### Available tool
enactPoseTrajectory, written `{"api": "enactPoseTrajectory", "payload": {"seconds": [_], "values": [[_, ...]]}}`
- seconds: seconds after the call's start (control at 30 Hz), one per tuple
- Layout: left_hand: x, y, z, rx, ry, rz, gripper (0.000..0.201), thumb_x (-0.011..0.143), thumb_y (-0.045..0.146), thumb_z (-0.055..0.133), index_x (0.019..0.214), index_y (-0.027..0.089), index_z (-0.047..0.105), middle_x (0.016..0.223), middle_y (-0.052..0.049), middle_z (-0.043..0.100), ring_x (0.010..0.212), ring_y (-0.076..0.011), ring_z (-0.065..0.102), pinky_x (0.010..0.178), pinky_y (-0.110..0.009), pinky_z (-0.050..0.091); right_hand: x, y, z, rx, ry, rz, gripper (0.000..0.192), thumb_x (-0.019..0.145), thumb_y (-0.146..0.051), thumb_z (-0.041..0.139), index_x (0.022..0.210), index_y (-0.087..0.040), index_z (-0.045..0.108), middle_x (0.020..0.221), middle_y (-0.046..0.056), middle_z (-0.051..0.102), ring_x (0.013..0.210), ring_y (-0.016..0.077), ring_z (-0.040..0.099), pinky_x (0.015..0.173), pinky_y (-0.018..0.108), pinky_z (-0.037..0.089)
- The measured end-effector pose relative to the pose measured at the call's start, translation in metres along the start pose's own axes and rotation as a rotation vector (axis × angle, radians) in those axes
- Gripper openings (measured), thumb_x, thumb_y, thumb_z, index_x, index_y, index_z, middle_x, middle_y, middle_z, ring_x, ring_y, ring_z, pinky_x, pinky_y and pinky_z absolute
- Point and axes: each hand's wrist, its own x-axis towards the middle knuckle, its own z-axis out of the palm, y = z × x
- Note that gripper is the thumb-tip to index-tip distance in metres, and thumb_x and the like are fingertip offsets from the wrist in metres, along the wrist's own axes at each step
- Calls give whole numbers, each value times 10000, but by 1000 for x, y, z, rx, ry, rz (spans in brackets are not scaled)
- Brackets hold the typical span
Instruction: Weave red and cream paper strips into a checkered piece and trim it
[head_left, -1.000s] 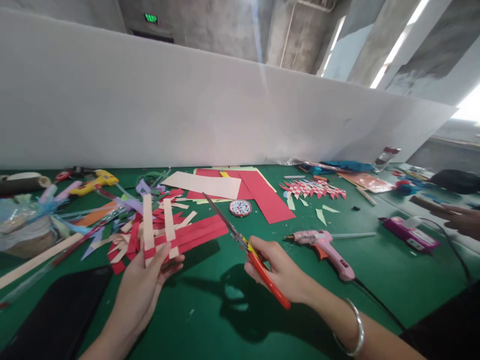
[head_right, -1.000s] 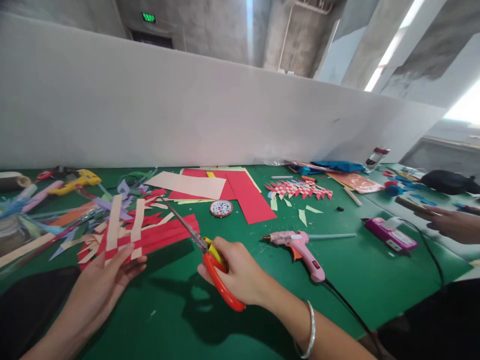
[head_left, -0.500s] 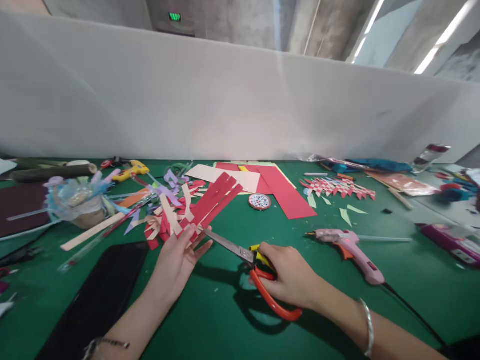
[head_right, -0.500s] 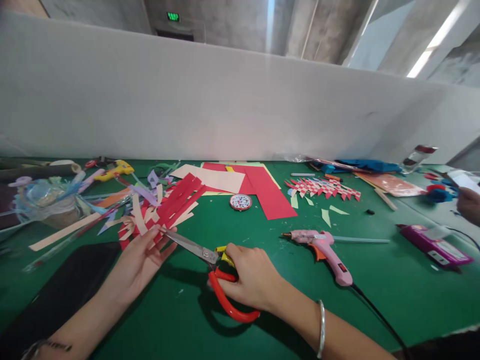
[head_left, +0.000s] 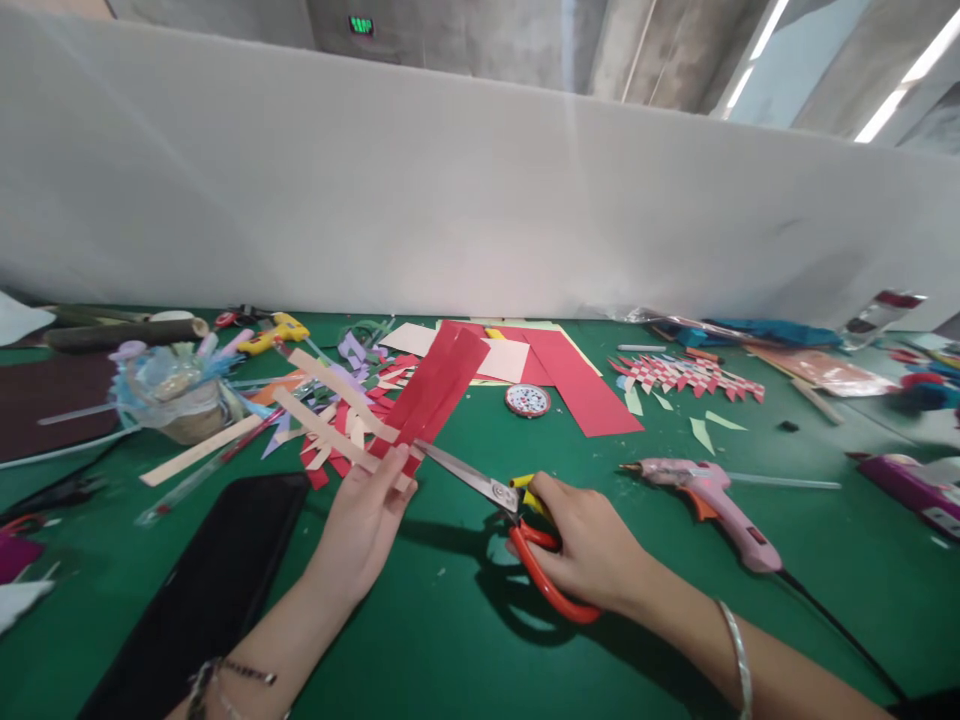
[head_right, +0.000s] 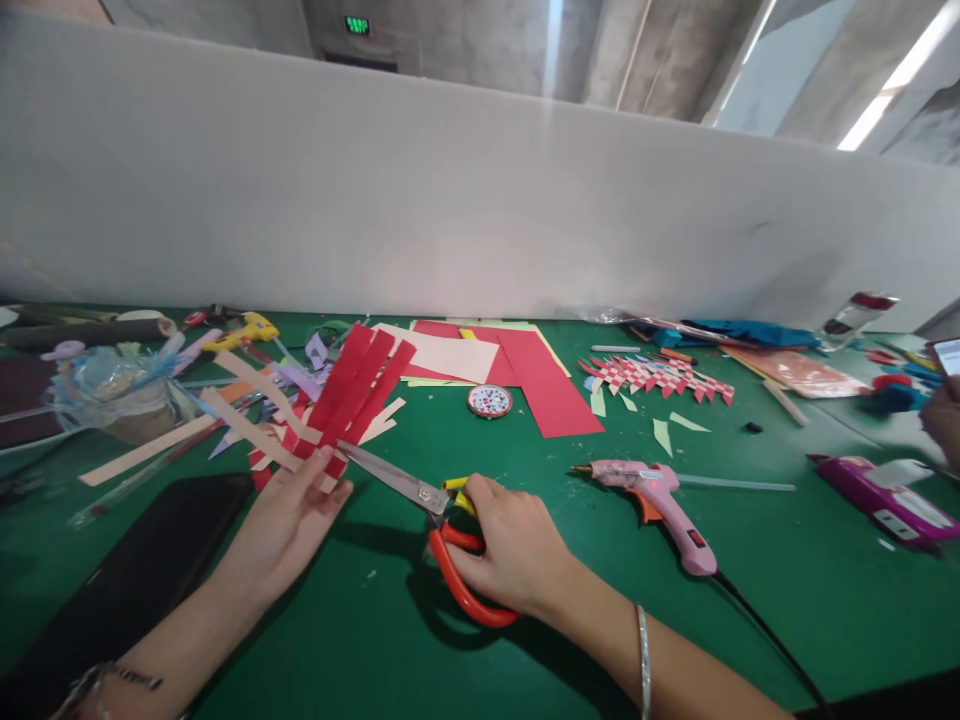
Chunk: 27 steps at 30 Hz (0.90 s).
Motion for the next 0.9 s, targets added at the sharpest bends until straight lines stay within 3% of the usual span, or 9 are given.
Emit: {"api": "enactPoseTrajectory", "payload": {"seconds": [0.33, 0.57, 0.9], "values": [[1, -1, 0, -8, -94, 38, 263, 507, 258, 833, 514, 153, 592, 584, 27, 594, 642, -97, 558, 578, -167, 484, 0, -1, -3, -2, -9, 7, 288, 797, -485, 513, 816, -203, 456, 730, 17, 583, 602, 166, 544, 537, 244, 262], [0, -3, 2, 9, -56, 10, 248, 502, 240, 832, 589, 163, 613, 569, 49, 574, 599, -87, 550, 545, -161, 470, 1, 1, -3, -13, -26, -12, 276, 816, -472, 485, 776, -204, 435, 726, 13, 573, 574, 140, 510, 524, 241, 252], [0, -10, -5, -77, -181, -90, 259, 552, 232, 842, 743, 168, 678, 722, 22, 664, 646, -108, 600, 569, -192, 527, 2, 3, -4, 52, -81, -28, 307, 808, -481, 512, 725, -208, 401, 683, -4, 538, 547, 116, 445, 515, 221, 228]]}}
